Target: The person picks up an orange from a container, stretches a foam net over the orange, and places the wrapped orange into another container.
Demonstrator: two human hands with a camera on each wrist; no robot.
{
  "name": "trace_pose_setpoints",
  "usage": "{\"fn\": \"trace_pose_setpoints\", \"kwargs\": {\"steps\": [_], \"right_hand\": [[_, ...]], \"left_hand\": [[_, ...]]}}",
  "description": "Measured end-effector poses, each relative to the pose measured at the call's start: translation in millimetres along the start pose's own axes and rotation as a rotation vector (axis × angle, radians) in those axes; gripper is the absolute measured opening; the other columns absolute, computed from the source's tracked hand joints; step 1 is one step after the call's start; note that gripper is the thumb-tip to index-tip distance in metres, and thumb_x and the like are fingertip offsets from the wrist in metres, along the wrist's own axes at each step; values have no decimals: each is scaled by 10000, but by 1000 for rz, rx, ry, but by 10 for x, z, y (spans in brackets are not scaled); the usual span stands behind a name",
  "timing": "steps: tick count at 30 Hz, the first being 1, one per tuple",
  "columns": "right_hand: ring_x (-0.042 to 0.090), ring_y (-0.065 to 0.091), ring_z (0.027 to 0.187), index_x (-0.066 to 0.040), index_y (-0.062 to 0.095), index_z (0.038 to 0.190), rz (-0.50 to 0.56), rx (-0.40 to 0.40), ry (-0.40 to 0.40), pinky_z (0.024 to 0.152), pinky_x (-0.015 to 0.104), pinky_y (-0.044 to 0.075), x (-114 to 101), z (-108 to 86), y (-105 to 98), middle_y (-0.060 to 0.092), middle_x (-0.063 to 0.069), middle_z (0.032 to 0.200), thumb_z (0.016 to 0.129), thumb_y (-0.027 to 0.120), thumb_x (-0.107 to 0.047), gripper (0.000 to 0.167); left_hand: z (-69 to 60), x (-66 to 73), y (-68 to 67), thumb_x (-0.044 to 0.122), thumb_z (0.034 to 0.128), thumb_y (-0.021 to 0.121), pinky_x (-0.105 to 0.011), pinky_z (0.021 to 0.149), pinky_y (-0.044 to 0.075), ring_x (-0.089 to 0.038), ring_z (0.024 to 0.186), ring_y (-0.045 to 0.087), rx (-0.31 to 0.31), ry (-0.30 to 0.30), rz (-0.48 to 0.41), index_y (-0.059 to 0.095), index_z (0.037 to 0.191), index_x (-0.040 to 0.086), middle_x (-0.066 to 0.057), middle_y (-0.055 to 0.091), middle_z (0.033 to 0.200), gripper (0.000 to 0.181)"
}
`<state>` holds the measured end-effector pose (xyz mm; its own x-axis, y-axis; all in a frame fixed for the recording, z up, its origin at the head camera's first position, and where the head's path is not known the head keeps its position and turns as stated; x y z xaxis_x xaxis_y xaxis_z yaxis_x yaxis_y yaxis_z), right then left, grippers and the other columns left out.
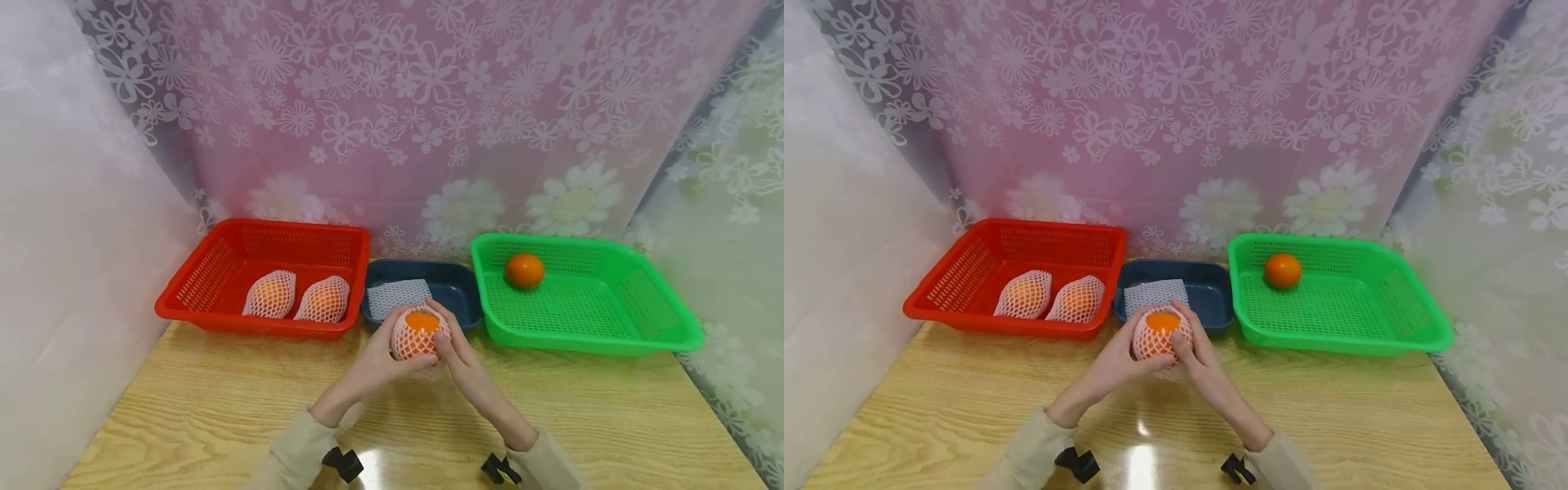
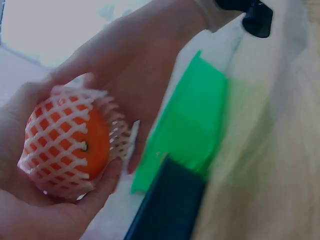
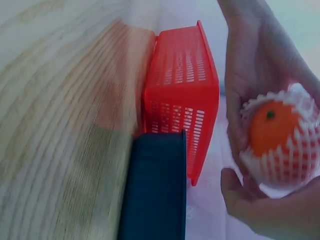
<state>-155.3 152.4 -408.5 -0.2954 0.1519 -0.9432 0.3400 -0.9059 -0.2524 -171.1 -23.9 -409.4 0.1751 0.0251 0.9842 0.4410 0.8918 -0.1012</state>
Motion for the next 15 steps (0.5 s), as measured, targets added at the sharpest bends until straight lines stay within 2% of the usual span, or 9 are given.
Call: {"fn": "trace_pose_setpoints", "kwargs": {"steps": [1,3,5,7,10,13,15], "right_hand": [[289,258,1494,-238,202,1617,-15,-4,-12,1149,511,347,3,9,0,212,63,1659,1130,308,-251,499],[333,329,1456,-187,184,1623,-31,-17,-49,1116,580,371,4,25,-5,247,119,1636,1131,301,-230,507],[345,421,1400,-141,190,1618,-32,-29,-88,1078,549,433,0,38,-23,304,176,1601,1131,301,-207,504],[313,536,1297,-100,253,1595,-34,-32,-118,1021,457,498,-10,48,-56,400,213,1528,1127,317,-182,479],[220,620,1200,-76,409,1518,-38,-25,-133,983,361,525,-28,58,-132,521,217,1433,1112,376,-137,412],[147,655,1125,-100,536,1421,-55,-20,-103,980,352,535,-28,59,-211,593,168,1360,1097,429,-124,342],[149,669,1097,-104,574,1379,-64,-21,-90,977,376,541,-22,59,-254,616,154,1328,1092,445,-116,316]], "left_hand": [[-1,20,-47,315,868,814,-376,993,530,-244,1223,517,7,1,16,361,1516,197,-43,489,1429,799],[0,77,-171,294,858,826,-399,989,531,-259,1213,528,32,9,40,375,1509,202,-50,498,1421,797],[-11,151,-348,264,854,830,-427,993,527,-272,1222,523,89,6,61,360,1510,220,-55,485,1426,808],[-35,236,-589,249,847,834,-449,995,519,-288,1232,515,192,4,102,340,1509,214,-81,476,1421,826],[-110,357,-1026,285,851,830,-476,1005,499,-300,1254,501,367,-45,170,280,1519,193,-120,455,1423,870],[-218,423,-1471,336,858,822,-500,1049,465,-311,1286,475,529,-93,224,215,1530,134,-163,411,1449,928],[-311,447,-1726,364,856,816,-539,1058,448,-342,1292,451,634,-132,322,191,1538,102,-198,362,1462,962]]}}
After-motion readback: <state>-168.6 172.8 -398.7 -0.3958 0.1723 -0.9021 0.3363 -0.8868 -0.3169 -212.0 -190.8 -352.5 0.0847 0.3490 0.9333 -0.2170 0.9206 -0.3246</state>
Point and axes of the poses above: each hand's wrist, its own z-axis towards the middle knuckle, its own y-axis out of the palm, x = y × z, the point moved 2 cm from there along z, towards the middle knuckle
